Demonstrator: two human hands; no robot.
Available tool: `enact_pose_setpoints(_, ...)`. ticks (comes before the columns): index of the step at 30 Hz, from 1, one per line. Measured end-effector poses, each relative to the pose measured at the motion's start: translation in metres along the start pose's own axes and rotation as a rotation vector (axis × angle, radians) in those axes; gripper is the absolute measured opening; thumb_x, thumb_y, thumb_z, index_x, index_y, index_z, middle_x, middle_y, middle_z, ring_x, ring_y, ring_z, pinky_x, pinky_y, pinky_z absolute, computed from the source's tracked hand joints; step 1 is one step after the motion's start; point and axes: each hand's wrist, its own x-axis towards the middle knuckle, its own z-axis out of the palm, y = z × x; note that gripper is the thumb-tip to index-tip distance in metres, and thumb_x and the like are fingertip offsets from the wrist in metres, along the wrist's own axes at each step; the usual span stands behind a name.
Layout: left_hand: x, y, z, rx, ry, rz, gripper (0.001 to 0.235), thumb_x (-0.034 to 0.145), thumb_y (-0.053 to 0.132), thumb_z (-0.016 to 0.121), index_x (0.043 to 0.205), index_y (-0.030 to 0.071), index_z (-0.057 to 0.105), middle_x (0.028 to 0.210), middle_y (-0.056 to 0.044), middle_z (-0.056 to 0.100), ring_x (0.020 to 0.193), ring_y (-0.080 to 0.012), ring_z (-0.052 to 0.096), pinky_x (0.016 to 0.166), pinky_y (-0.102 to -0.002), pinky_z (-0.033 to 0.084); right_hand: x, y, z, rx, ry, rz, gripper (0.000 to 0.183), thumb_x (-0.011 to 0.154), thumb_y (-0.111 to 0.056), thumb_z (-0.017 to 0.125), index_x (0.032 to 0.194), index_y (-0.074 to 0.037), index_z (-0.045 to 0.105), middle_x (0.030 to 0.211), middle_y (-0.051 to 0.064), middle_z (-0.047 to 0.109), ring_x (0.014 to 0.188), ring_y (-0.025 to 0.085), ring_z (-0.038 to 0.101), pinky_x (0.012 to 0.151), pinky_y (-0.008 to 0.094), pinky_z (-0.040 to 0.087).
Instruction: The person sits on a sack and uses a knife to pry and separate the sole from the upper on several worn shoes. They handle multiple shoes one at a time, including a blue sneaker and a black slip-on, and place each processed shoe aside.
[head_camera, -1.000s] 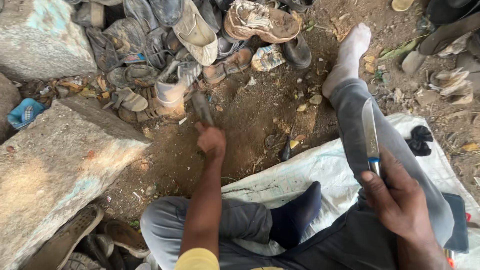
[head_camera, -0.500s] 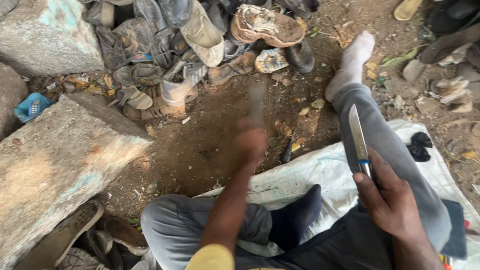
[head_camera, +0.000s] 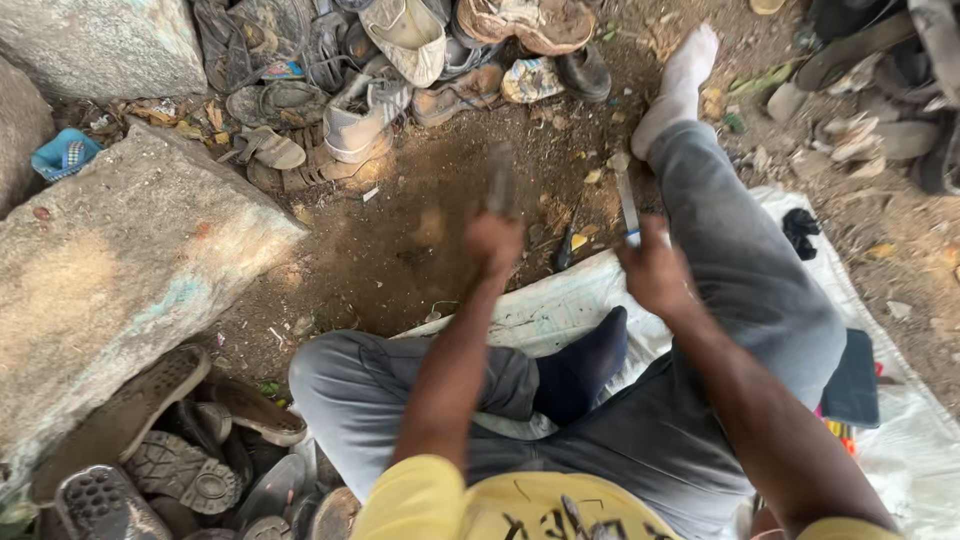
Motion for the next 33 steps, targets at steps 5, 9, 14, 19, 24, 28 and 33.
enact_pose_setpoints(5, -0.003, -0.094, -0.067, -0.109, 0.215, 0.036, 0.046, 0.082, 0.02, 0.073, 0.125, 0.005, 0.069, 0.111, -0.023, 0.066, 0.082, -0.0371, 0.07, 0.069, -0.049, 0.057, 0.082, 0.111, 0.132, -0.457, -0.155, -0.225, 0.057, 0.098, -0.043, 0.068, 0.124, 0.004, 0.049, 0.099, 0.028, 0.062, 0.074, 0.032, 0.064, 0.06, 0.045, 0.053)
enact_pose_setpoints(9, -0.002, -0.172, -0.056, -0.13, 0.401, 0.015, 0.034, 0.076, 0.016, 0.073, 0.106, 0.003, 0.073, 0.104, -0.024, 0.069, 0.089, -0.0432, 0.07, 0.079, -0.053, 0.057, 0.103, 0.103, 0.188, -0.646, -0.136, -0.027, 0.085, 0.098, -0.057, 0.069, 0.136, 0.013, 0.04, 0.104, 0.031, 0.064, 0.083, 0.037, 0.069, 0.064, 0.045, 0.057)
enact_pose_setpoints(14, 0.035, -0.177, -0.04, -0.121, 0.367, -0.112, 0.03, 0.077, 0.021, 0.074, 0.1, 0.003, 0.075, 0.093, -0.025, 0.071, 0.088, -0.0437, 0.07, 0.077, -0.055, 0.055, 0.08, 0.039, 0.135, -0.059, 0.043, 0.318, 0.052, 0.087, -0.033, 0.074, 0.125, 0.001, 0.063, 0.1, 0.019, 0.076, 0.082, 0.028, 0.073, 0.069, 0.042, 0.059)
enact_pose_setpoints(19, 0.019, -0.137, -0.076, -0.384, 0.335, -0.178, 0.032, 0.079, 0.017, 0.068, 0.107, 0.003, 0.074, 0.094, -0.025, 0.073, 0.087, -0.0412, 0.072, 0.075, -0.054, 0.055, 0.063, -0.11, -0.003, -0.105, 0.01, 0.263, 0.064, 0.1, -0.038, 0.063, 0.145, -0.003, 0.036, 0.101, 0.019, 0.069, 0.077, 0.028, 0.07, 0.063, 0.043, 0.061)
enact_pose_setpoints(24, 0.007, -0.134, -0.121, -0.476, 0.438, -0.2, 0.032, 0.08, 0.016, 0.063, 0.106, 0.0, 0.07, 0.099, -0.024, 0.072, 0.082, -0.0355, 0.074, 0.071, -0.051, 0.059, 0.061, -0.204, -0.079, -0.289, 0.036, 0.015, 0.057, 0.105, -0.046, 0.063, 0.132, 0.003, 0.05, 0.095, 0.019, 0.065, 0.069, 0.02, 0.06, 0.057, 0.04, 0.055)
enact_pose_setpoints(28, 0.008, -0.144, -0.145, -0.221, 0.903, 0.257, 0.048, 0.077, 0.01, 0.071, 0.121, -0.008, 0.066, 0.112, -0.026, 0.07, 0.105, -0.0398, 0.066, 0.105, -0.062, 0.048, 0.123, -0.158, -0.062, -0.427, -0.204, -0.165, 0.043, 0.099, -0.03, 0.061, 0.131, -0.001, 0.055, 0.092, 0.015, 0.068, 0.061, 0.017, 0.062, 0.054, 0.037, 0.056)
enact_pose_setpoints(33, 0.016, -0.104, -0.165, -0.445, 0.665, 0.189, 0.043, 0.075, 0.007, 0.066, 0.116, -0.002, 0.068, 0.1, -0.019, 0.065, 0.093, -0.0353, 0.065, 0.093, -0.054, 0.048, 0.137, -0.02, 0.067, -0.44, -0.255, 0.069, 0.043, 0.117, -0.043, 0.033, 0.13, -0.006, 0.05, 0.076, 0.019, 0.067, 0.054, 0.025, 0.056, 0.047, 0.042, 0.05)
